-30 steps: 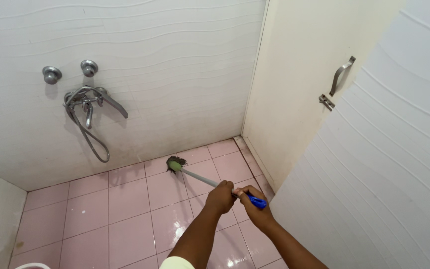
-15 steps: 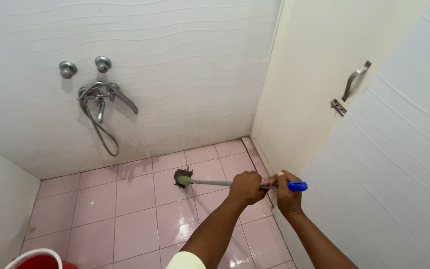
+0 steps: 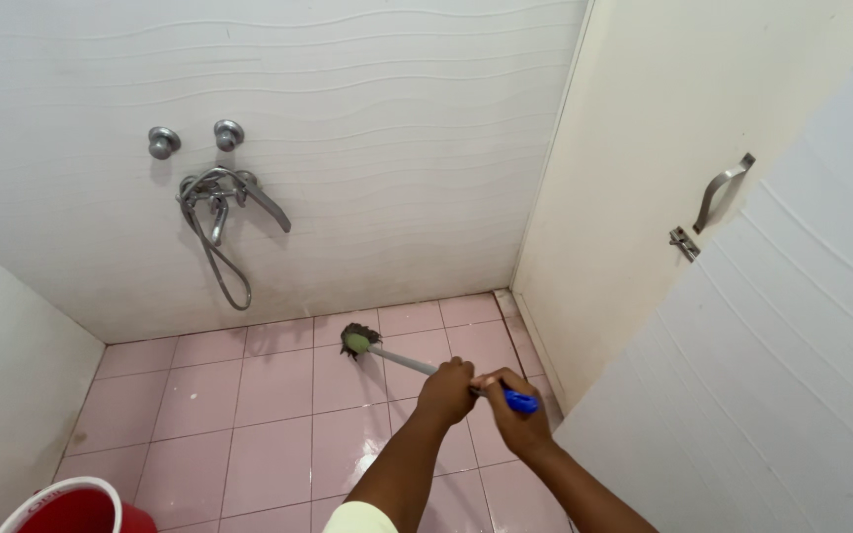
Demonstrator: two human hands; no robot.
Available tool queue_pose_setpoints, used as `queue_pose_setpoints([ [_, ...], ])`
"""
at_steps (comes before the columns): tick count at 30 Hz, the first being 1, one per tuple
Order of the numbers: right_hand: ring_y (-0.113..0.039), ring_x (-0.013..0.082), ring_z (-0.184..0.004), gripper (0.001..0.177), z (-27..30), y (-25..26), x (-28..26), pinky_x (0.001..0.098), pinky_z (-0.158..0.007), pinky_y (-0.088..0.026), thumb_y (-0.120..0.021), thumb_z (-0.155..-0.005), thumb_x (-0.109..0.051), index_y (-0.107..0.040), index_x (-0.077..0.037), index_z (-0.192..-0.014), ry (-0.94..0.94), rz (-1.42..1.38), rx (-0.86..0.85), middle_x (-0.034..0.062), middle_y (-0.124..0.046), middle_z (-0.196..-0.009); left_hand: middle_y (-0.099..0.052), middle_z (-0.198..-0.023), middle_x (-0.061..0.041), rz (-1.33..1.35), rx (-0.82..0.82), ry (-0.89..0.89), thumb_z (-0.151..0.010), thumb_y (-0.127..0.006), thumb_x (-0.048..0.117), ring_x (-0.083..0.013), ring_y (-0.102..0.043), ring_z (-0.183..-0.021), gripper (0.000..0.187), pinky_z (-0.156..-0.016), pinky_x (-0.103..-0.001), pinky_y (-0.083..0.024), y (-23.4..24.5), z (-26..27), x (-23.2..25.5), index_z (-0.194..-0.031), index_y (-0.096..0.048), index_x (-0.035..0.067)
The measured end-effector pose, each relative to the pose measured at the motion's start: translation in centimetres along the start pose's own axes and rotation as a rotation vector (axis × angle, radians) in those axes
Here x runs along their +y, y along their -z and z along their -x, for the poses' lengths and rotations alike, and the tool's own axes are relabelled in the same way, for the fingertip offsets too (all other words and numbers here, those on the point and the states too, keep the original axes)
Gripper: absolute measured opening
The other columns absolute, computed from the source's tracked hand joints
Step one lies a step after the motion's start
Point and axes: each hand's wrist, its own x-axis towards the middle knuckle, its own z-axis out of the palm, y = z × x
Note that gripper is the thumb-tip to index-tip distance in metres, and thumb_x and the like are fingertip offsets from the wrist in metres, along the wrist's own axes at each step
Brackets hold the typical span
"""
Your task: The person cleans the floor of a bathroom using a long-handled brush, moving it around the floor drain and near the buckets and toilet.
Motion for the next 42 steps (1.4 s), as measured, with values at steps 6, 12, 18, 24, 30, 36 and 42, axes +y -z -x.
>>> queue_pose_setpoints([
  [6,-0.068,0.0157,-0.101,0.018,-2.2,-1.1,1.7,0.0311,-0.095,-0.052,-0.056,-0.100,-0.014,-0.070,-0.002,-0.099,-0.202,-0.086,-0.018,0.0082,-0.077,-0.104,-0.064,-0.119,-0.011,0.099,-0.058,0.115,-0.084,-0.075,0.021,-0.0323,-0.061,-0.115,0.032,-0.093,-0.045,-0.052,0.8,-0.6,-1.7,-0.111,-0.062,0.009],
  [12,-0.068,0.0197,-0.111,0.015,-4.8,-0.7,5.4,0.0340,-0.101,-0.051,-0.053,-0.092,0.004,-0.066,0.000,-0.095,0.039,-0.219,0.170,0.0138,-0.075,-0.105,-0.066,-0.113,-0.015,0.062,0.050,0.034,-0.088,-0.078,0.028,-0.0341,-0.063,-0.111,0.035,-0.093,-0.046,-0.050,2.1,-1.6,0.8,-0.111,-0.063,0.007],
  [18,-0.074,0.0243,-0.094,0.013,-7.1,3.5,4.0,0.0369,-0.092,-0.056,-0.050,-0.091,0.004,-0.060,0.000,-0.083,0.110,-0.267,0.349,0.0151,-0.075,-0.095,-0.069,-0.102,-0.014,0.188,0.127,-0.096,-0.086,-0.074,0.028,-0.0362,-0.066,-0.098,0.027,-0.082,-0.048,-0.052,3.2,-2.3,6.1,-0.098,-0.064,0.005],
  [24,-0.070,0.0226,-0.090,0.015,-8.9,6.0,1.0,0.0349,-0.092,-0.056,-0.047,-0.092,0.004,-0.058,0.001,-0.083,0.238,-0.263,0.386,0.0164,-0.073,-0.091,-0.072,-0.087,-0.011,0.070,0.046,-0.110,-0.090,-0.068,0.035,-0.0331,-0.068,-0.084,0.027,-0.075,-0.048,-0.053,5.4,-3.9,9.5,-0.086,-0.066,0.008],
  [30,-0.069,0.0205,-0.090,0.016,-8.1,5.1,1.3,0.0358,-0.089,-0.058,-0.043,-0.091,0.007,-0.057,0.000,-0.090,0.348,-0.173,0.258,0.0138,-0.069,-0.091,-0.068,-0.087,-0.012,0.080,0.039,-0.093,-0.091,-0.068,0.032,-0.0324,-0.065,-0.089,0.024,-0.078,-0.048,-0.051,6.1,-2.3,7.9,-0.089,-0.064,0.008],
  [36,-0.070,0.0196,-0.087,0.017,-7.0,2.3,2.9,0.0353,-0.086,-0.058,-0.043,-0.093,0.005,-0.058,0.000,-0.091,0.284,-0.108,0.134,0.0129,-0.071,-0.091,-0.065,-0.097,-0.010,0.110,0.055,-0.015,-0.090,-0.069,0.024,-0.0311,-0.063,-0.100,0.017,-0.085,-0.047,-0.051,5.1,-0.6,4.6,-0.096,-0.062,0.009],
  [42,-0.074,0.0192,-0.092,0.018,-4.6,-0.6,3.2,0.0329,-0.090,-0.059,-0.049,-0.097,-0.002,-0.066,0.002,-0.089,0.038,-0.135,-0.100,0.0118,-0.078,-0.095,-0.064,-0.114,-0.008,0.197,0.045,0.108,-0.092,-0.066,0.018,-0.0326,-0.063,-0.108,0.020,-0.087,-0.046,-0.051,4.9,2.2,1.0,-0.110,-0.060,0.012],
])
